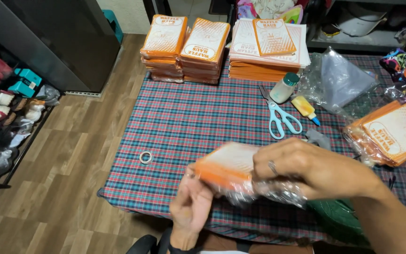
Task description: The person wraps stacks of paper bags in plastic film by hand, using tape to secure the film and scissors to cut it.
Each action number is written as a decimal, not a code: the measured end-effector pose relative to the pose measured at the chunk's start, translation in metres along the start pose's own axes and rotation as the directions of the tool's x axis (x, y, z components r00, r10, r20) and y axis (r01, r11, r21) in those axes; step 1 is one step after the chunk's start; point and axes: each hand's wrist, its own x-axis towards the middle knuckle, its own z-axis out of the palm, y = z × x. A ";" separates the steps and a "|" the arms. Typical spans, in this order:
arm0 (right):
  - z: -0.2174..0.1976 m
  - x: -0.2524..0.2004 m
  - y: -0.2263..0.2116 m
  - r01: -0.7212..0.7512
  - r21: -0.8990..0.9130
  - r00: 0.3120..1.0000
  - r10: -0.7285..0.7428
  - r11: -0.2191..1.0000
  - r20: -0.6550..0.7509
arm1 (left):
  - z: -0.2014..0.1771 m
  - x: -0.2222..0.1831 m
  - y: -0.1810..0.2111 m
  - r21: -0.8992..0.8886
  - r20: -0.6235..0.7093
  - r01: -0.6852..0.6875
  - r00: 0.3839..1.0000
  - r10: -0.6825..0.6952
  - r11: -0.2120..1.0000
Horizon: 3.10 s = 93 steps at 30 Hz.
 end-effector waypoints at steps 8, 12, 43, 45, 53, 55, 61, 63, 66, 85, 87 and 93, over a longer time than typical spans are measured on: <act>0.008 -0.003 0.024 -0.095 0.020 0.994 0.096 0.995 -0.052 | 0.138 0.005 0.000 0.897 0.299 -0.207 0.935 -0.192 0.389; 0.008 -0.010 0.025 -0.093 0.017 0.994 0.094 0.995 -0.058 | 0.148 0.006 -0.002 0.961 -0.205 0.117 0.910 -0.361 -0.252; 0.052 -0.104 0.072 -0.597 -0.098 0.748 0.508 0.796 -0.426 | 0.111 0.040 -0.045 0.797 0.532 -0.529 0.843 -0.077 -0.290; 0.058 -0.095 0.077 -0.562 -0.047 0.735 0.473 0.826 -0.485 | 0.109 0.039 -0.046 0.781 0.537 -0.538 0.838 -0.097 -0.319; 0.078 -0.090 0.087 -0.379 0.040 0.717 0.320 0.925 -0.618 | 0.097 0.034 -0.051 0.693 0.578 -0.572 0.805 -0.136 -0.439; 0.077 -0.087 0.079 -0.338 0.013 0.746 0.276 0.941 -0.606 | 0.097 0.035 -0.051 0.656 0.590 -0.582 0.792 -0.155 -0.480; 0.077 -0.094 0.061 -0.345 -0.043 0.761 0.252 0.938 -0.598 | 0.105 0.029 -0.055 0.737 0.543 -0.521 0.836 -0.081 -0.431; 0.085 -0.100 0.061 -0.356 -0.084 0.762 0.237 0.931 -0.602 | 0.104 0.028 -0.055 0.764 0.503 -0.482 0.861 -0.073 -0.428; 0.093 -0.098 0.057 -0.358 -0.191 0.771 0.173 0.914 -0.613 | 0.105 0.027 -0.054 0.810 0.426 -0.413 0.902 -0.067 -0.417; 0.122 -0.134 0.105 -0.560 0.658 0.368 0.863 0.503 -0.346 | 0.075 0.028 -0.053 0.853 0.376 -0.359 0.926 -0.032 -0.378; 0.124 -0.128 0.110 -0.565 0.690 0.347 0.889 0.452 -0.298 | 0.079 0.029 -0.046 0.847 0.334 -0.338 0.939 -0.085 -0.411; 0.127 -0.093 0.105 -0.523 0.378 0.578 0.644 0.764 -0.501 | 0.087 0.031 -0.019 0.815 0.297 -0.334 0.942 -0.154 -0.473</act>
